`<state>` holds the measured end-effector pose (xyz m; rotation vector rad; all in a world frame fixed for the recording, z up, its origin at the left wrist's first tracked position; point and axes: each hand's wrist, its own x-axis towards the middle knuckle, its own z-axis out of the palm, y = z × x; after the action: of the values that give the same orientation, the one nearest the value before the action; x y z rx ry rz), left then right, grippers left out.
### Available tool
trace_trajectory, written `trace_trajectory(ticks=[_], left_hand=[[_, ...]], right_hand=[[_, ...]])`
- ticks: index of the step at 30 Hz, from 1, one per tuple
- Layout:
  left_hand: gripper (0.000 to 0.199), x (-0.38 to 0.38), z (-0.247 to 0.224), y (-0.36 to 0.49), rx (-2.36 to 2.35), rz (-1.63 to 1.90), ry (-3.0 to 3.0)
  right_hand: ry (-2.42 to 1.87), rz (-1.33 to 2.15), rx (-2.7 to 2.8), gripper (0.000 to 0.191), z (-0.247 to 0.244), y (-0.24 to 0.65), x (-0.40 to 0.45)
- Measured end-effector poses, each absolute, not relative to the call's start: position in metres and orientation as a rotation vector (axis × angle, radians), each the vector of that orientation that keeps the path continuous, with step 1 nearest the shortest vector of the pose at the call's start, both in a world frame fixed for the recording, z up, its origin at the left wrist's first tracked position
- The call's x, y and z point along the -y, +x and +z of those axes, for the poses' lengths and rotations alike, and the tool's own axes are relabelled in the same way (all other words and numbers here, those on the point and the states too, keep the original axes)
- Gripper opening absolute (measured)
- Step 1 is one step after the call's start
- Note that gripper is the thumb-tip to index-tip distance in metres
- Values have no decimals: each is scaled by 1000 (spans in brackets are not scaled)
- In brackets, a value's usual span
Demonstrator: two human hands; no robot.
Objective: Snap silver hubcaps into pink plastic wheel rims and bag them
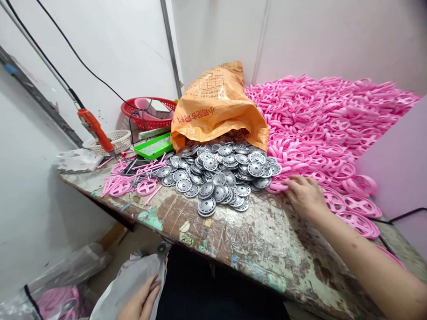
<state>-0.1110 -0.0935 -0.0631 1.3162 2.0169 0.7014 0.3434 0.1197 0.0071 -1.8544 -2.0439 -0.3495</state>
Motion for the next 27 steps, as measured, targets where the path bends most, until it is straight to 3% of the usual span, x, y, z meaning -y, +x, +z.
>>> trace_trajectory(ticks=[3,6,8,10,14,20,23,27], left_hand=[[40,77,-36,-75,-1794,881,1262],[43,59,-13,-25,-1472,1094,1192],[56,45,0,9,-1186,1189,1141],[57,32,9,34,-1023,1176,1104],[39,18,13,44,-1160,1117,998],[37,22,9,38,-1161,1124,866],[33,23,11,38,-1105,1096,822],[31,20,14,36,-1051,1138,767]], right_hand=[[-1817,-99,1890,36,28,333,-99],[-1664,507,1810,42,48,290,-58],[-1477,878,1811,41,56,251,-28],[-1305,1008,1916,40,58,219,-9],[-1354,848,1980,35,58,214,-36],[-1705,148,1720,45,45,264,-161],[-1711,186,1716,32,34,270,-183],[-1652,388,1703,26,38,262,-144]])
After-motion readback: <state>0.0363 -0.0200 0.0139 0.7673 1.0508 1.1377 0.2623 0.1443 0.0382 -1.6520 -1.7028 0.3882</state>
